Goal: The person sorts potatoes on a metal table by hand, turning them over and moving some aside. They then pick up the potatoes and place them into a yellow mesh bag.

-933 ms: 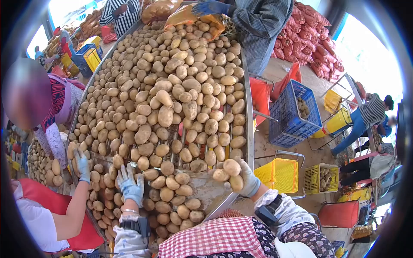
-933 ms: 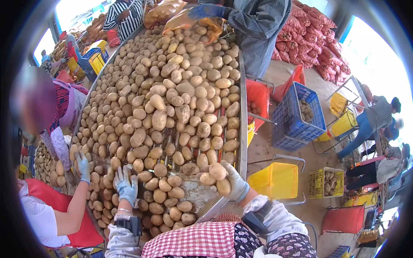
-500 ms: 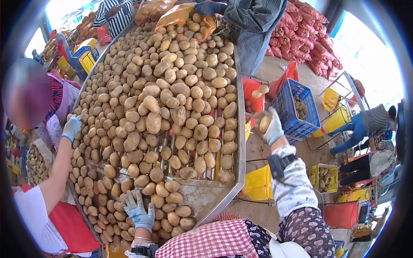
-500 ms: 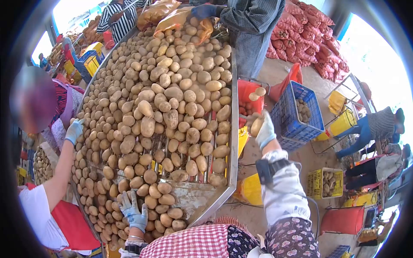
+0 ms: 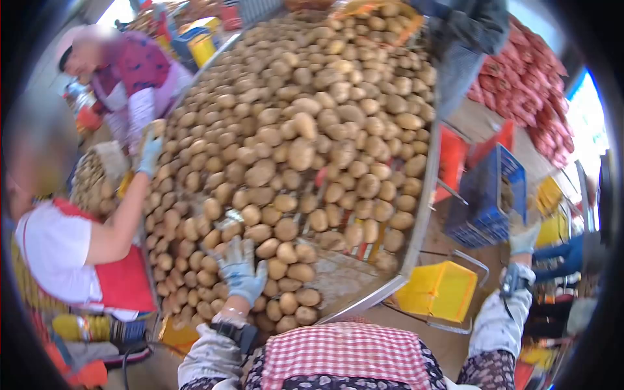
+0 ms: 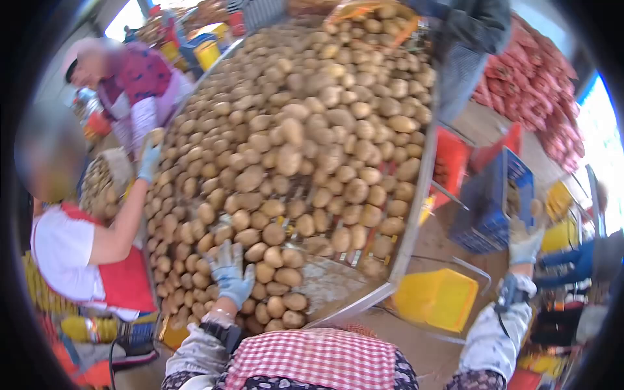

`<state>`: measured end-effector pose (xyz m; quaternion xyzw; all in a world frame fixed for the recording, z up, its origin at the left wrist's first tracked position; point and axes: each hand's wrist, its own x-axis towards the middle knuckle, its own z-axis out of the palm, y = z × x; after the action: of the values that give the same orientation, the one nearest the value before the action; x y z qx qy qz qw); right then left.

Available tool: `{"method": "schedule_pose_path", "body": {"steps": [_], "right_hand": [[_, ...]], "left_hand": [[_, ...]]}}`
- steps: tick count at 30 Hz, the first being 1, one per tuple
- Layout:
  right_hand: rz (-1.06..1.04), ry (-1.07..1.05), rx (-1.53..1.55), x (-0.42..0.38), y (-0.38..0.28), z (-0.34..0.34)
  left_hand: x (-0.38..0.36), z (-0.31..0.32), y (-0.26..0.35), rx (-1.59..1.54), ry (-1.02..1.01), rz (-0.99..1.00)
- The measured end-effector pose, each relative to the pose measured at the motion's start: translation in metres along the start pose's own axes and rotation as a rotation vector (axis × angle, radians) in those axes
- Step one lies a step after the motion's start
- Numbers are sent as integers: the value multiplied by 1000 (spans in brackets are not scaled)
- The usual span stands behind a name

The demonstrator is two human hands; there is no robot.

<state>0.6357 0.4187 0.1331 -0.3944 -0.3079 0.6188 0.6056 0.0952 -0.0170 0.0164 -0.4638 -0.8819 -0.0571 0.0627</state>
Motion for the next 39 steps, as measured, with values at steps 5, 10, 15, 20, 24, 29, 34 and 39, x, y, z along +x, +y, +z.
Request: {"method": "schedule_pose_path", "body": {"steps": [5, 10, 15, 20, 24, 29, 34, 39], "right_hand": [[-45, -251, -473, -77, 99, 95], [-363, -911, -994, -172, 215, 183], [-694, -1188, -1229, -230, 238, 244], [-714, -1160, -1393, -237, 289, 258], [-709, -1327, -1413, -278, 310, 263], [-741, -1406, -1157, -253, 305, 282], [-879, -1003, -1435, -234, 323, 295], [-705, -1666, -1325, -240, 298, 279]], "left_hand": [[-3, 3, -1, -99, -55, -62], [0, 7, 0, -145, -57, -37], [-32, -12, -2, -261, -112, -14], [-63, -26, 13, -306, -144, 133], [-42, -18, -5, -198, -97, 107], [5, -7, -62, -69, 48, -217], [-24, -21, -70, -145, 5, -240], [-87, -28, -34, -254, -57, -175]]}}
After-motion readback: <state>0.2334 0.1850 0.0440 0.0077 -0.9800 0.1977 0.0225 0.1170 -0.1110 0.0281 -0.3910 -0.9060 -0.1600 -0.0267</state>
